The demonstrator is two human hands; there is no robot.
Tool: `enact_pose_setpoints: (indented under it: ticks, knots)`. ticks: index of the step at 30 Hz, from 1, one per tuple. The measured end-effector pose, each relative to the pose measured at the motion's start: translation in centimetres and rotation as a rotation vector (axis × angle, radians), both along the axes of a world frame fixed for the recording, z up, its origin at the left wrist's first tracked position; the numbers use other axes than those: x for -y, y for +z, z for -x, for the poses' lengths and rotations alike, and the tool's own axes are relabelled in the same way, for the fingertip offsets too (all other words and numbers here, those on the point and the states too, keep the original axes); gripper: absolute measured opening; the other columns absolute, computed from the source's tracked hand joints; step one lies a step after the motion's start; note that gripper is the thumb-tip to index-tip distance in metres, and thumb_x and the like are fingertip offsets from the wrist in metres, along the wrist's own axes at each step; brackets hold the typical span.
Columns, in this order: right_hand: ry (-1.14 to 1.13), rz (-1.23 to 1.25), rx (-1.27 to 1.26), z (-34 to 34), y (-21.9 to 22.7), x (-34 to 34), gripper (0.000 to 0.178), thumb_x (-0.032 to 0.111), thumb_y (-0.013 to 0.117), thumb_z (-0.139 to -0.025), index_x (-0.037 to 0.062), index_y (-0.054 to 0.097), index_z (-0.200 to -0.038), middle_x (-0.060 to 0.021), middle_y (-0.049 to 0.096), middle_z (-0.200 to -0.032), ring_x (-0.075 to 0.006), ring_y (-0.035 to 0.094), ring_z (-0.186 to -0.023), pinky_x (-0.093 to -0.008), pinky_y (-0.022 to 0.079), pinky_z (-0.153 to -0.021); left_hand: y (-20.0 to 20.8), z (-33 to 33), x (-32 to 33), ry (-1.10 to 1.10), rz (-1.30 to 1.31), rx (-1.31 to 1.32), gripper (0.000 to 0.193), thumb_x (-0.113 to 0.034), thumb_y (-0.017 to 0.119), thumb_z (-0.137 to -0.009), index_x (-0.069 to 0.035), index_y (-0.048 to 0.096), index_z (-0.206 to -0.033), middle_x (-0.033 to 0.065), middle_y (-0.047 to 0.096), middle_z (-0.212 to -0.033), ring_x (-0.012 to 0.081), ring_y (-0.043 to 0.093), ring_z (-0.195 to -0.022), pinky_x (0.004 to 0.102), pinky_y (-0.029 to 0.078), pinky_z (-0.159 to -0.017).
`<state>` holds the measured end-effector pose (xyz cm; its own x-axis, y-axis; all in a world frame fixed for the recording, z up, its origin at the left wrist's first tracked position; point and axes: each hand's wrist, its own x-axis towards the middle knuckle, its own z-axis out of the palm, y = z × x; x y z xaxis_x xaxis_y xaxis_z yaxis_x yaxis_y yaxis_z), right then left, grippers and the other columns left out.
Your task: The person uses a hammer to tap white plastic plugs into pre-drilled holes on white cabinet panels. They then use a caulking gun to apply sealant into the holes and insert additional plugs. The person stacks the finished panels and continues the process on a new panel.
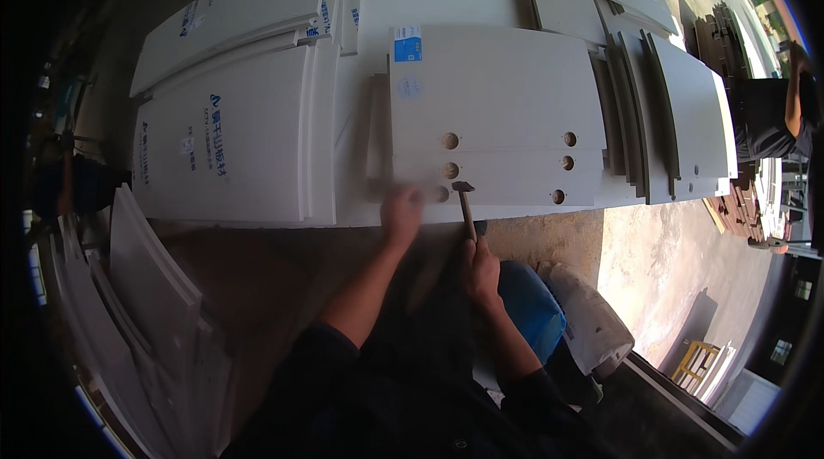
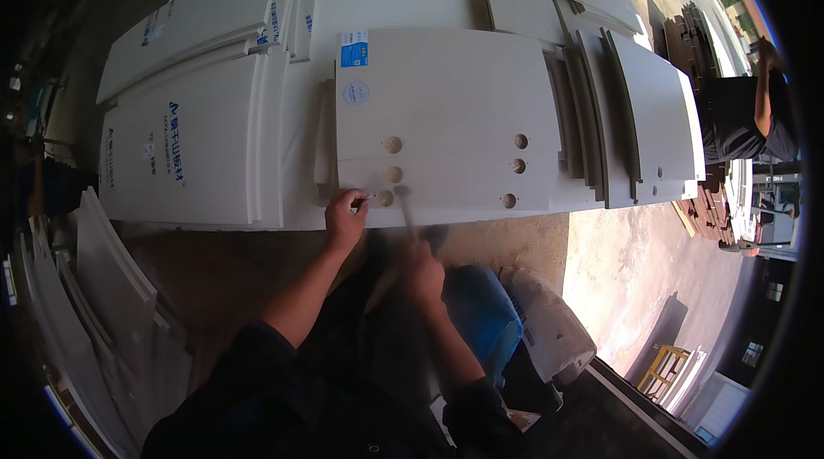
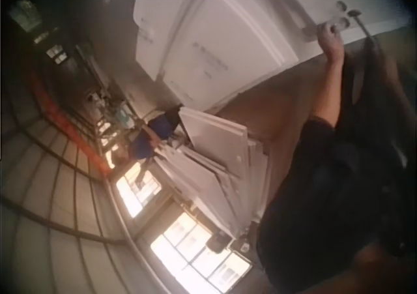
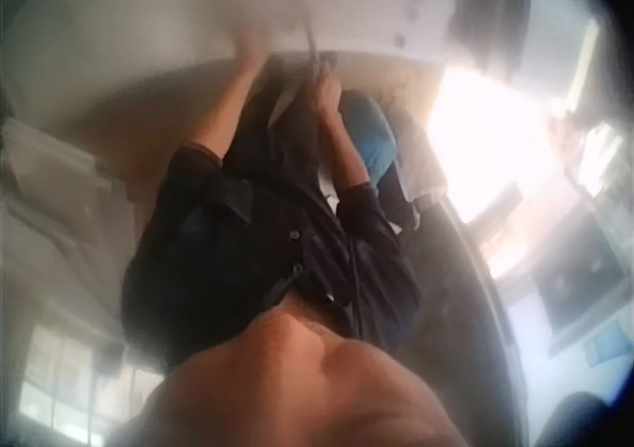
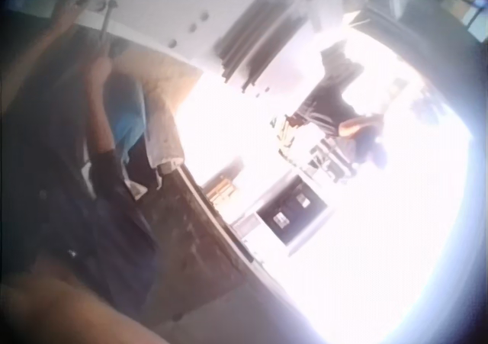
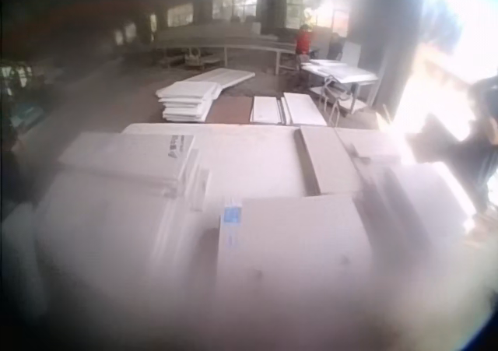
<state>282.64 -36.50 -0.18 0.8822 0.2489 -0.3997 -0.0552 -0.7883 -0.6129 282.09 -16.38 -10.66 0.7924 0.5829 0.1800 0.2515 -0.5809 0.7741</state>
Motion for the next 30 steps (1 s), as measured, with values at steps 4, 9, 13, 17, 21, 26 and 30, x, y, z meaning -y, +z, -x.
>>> enact_pose_setpoints:
  ticks: [4,9,13,17,21,26,30]
  knots:
    - [-0.013,-0.064,-0.018,0.9,-2.3,0.1,0.036,0.035,0.044,-0.111,0.0025,0.054,-0.100,-0.0330,0.065,-0.081,-0.0562,0.063,-0.082,-0.0636,0.047,-0.069,0.6,-1.0,-0.2,-0.013,-0.030,-0.003,0.013,0.001,0.077,-0.080,-0.003,0.068,-0.088,0.0098,0.069,-0.089,0.0266,0.071,-0.082,0.0383,0.057,-0.073]
    - [-0.011,-0.064,-0.082,0.8,-1.9,-0.3,0.035,0.034,0.043,-0.112,0.0033,0.054,-0.100,-0.0324,0.064,-0.081,-0.0564,0.063,-0.082,-0.0634,0.046,-0.068,0.9,-1.3,-0.4,-0.054,-0.074,0.004,0.015,0.000,0.078,-0.079,-0.003,0.067,-0.087,0.0109,0.068,-0.088,0.0301,0.069,-0.084,0.0409,0.055,-0.073]
    - [0.004,-0.055,-0.056,0.7,-2.1,-0.4,0.033,0.033,0.044,-0.112,0.0040,0.053,-0.100,-0.0320,0.065,-0.080,-0.0567,0.063,-0.080,-0.0636,0.046,-0.066,1.2,-1.4,-0.8,-0.097,-0.077,0.006,0.015,0.001,0.077,-0.079,-0.003,0.065,-0.086,0.0124,0.067,-0.086,0.0337,0.067,-0.085,0.0434,0.054,-0.074]
    - [0.028,-0.048,-0.060,0.5,-1.6,-0.8,0.032,0.032,0.044,-0.111,0.0039,0.052,-0.100,-0.0323,0.064,-0.080,-0.0572,0.062,-0.080,-0.0638,0.046,-0.066,2.0,-1.8,-0.9,-0.136,-0.072,-0.016,0.016,0.002,0.076,-0.079,-0.003,0.061,-0.085,0.0136,0.066,-0.084,0.0364,0.065,-0.084,0.0464,0.052,-0.073]
    - [0.035,-0.091,-0.028,0.5,-0.9,-1.3,0.031,0.032,0.045,-0.111,0.0039,0.053,-0.100,-0.0327,0.064,-0.079,-0.0576,0.062,-0.081,-0.0651,0.046,-0.067,2.2,-2.0,-0.7,-0.127,-0.069,-0.009,0.018,0.003,0.075,-0.079,-0.003,0.058,-0.085,0.0142,0.064,-0.083,0.0376,0.064,-0.084,0.0476,0.052,-0.072]
    - [0.059,-0.025,-0.051,0.7,-1.7,-1.7,0.032,0.032,0.045,-0.111,0.0038,0.053,-0.099,-0.0330,0.064,-0.079,-0.0573,0.062,-0.081,-0.0653,0.047,-0.067,2.7,-1.9,-0.7,-0.137,-0.051,-0.028,0.018,0.003,0.074,-0.079,-0.003,0.059,-0.085,0.0140,0.064,-0.083,0.0372,0.065,-0.084,0.0477,0.052,-0.072]
    - [0.061,0.001,-0.060,0.2,-0.3,-2.0,0.033,0.034,0.044,-0.111,0.0038,0.054,-0.101,-0.0335,0.065,-0.080,-0.0576,0.063,-0.081,-0.0656,0.048,-0.069,2.0,-1.9,-0.8,-0.119,-0.046,-0.070,0.019,0.003,0.075,-0.080,-0.003,0.059,-0.087,0.0133,0.064,-0.083,0.0363,0.065,-0.082,0.0469,0.052,-0.071]
